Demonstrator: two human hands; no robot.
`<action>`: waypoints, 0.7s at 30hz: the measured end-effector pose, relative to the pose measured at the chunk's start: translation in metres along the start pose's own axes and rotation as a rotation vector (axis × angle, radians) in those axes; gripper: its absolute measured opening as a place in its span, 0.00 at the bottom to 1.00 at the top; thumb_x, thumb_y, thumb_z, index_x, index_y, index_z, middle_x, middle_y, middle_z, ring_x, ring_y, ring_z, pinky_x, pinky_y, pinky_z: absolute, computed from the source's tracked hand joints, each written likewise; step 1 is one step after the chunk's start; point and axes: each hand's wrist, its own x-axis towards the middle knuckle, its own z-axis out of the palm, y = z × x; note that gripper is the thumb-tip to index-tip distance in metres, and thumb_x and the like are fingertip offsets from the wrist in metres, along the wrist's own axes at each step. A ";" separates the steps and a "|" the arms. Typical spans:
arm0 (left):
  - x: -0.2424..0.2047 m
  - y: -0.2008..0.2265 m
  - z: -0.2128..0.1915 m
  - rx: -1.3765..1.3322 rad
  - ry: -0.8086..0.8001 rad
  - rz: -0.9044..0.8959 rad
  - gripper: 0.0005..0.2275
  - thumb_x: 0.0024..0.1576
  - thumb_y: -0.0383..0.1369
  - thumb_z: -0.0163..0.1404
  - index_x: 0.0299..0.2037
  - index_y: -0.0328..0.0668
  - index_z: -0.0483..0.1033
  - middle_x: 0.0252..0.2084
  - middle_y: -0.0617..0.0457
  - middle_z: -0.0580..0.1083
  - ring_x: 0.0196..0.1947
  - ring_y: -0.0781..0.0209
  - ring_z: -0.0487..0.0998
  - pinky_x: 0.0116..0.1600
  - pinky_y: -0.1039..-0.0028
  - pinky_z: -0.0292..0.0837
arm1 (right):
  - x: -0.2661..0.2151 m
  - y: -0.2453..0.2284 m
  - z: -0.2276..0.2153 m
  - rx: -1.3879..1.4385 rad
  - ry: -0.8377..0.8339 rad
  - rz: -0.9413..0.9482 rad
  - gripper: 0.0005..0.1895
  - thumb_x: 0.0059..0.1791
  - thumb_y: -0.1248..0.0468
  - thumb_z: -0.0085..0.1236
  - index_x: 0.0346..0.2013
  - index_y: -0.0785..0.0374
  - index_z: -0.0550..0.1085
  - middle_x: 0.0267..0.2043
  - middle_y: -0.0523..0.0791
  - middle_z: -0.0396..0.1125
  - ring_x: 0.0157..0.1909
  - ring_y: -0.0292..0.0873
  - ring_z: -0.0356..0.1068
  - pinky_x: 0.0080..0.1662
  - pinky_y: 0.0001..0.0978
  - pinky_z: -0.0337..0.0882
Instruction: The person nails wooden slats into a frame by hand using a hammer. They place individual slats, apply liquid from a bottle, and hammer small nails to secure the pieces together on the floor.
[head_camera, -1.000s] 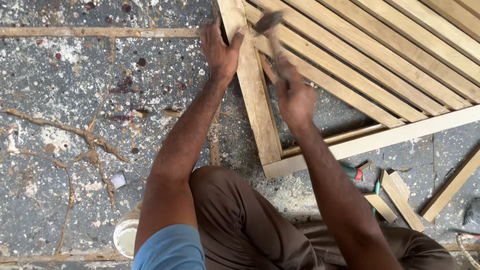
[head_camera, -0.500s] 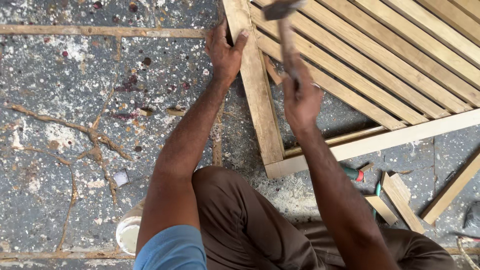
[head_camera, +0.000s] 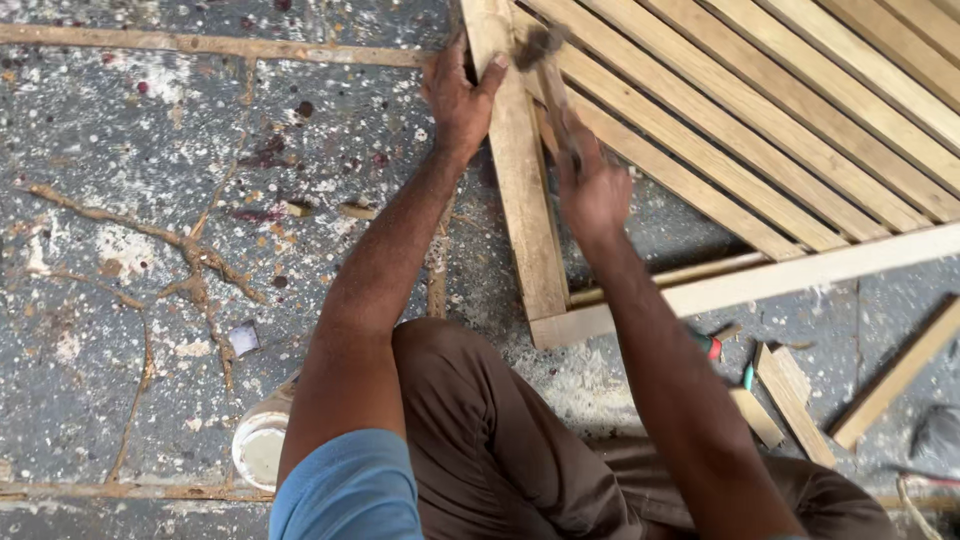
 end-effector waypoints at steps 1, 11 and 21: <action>-0.004 -0.001 -0.002 0.009 0.005 0.031 0.27 0.56 0.39 0.63 0.63 0.35 0.70 0.51 0.45 0.76 0.54 0.52 0.74 0.62 0.53 0.64 | -0.004 0.001 -0.005 0.046 0.061 -0.029 0.22 0.57 0.66 0.58 0.66 0.59 0.70 0.29 0.47 0.76 0.17 0.36 0.66 0.18 0.29 0.68; 0.002 0.002 -0.006 0.130 0.001 -0.001 0.27 0.56 0.43 0.61 0.64 0.40 0.72 0.45 0.48 0.77 0.52 0.53 0.71 0.62 0.56 0.61 | -0.002 -0.001 -0.007 -0.009 0.134 -0.162 0.23 0.55 0.68 0.58 0.66 0.56 0.70 0.43 0.51 0.78 0.20 0.36 0.69 0.21 0.29 0.69; 0.003 -0.011 0.002 0.095 0.014 0.049 0.27 0.61 0.44 0.56 0.66 0.39 0.66 0.46 0.52 0.77 0.49 0.58 0.77 0.64 0.53 0.59 | -0.027 -0.024 -0.044 0.643 0.195 0.040 0.24 0.61 0.68 0.56 0.72 0.58 0.64 0.58 0.51 0.72 0.36 0.31 0.74 0.31 0.22 0.81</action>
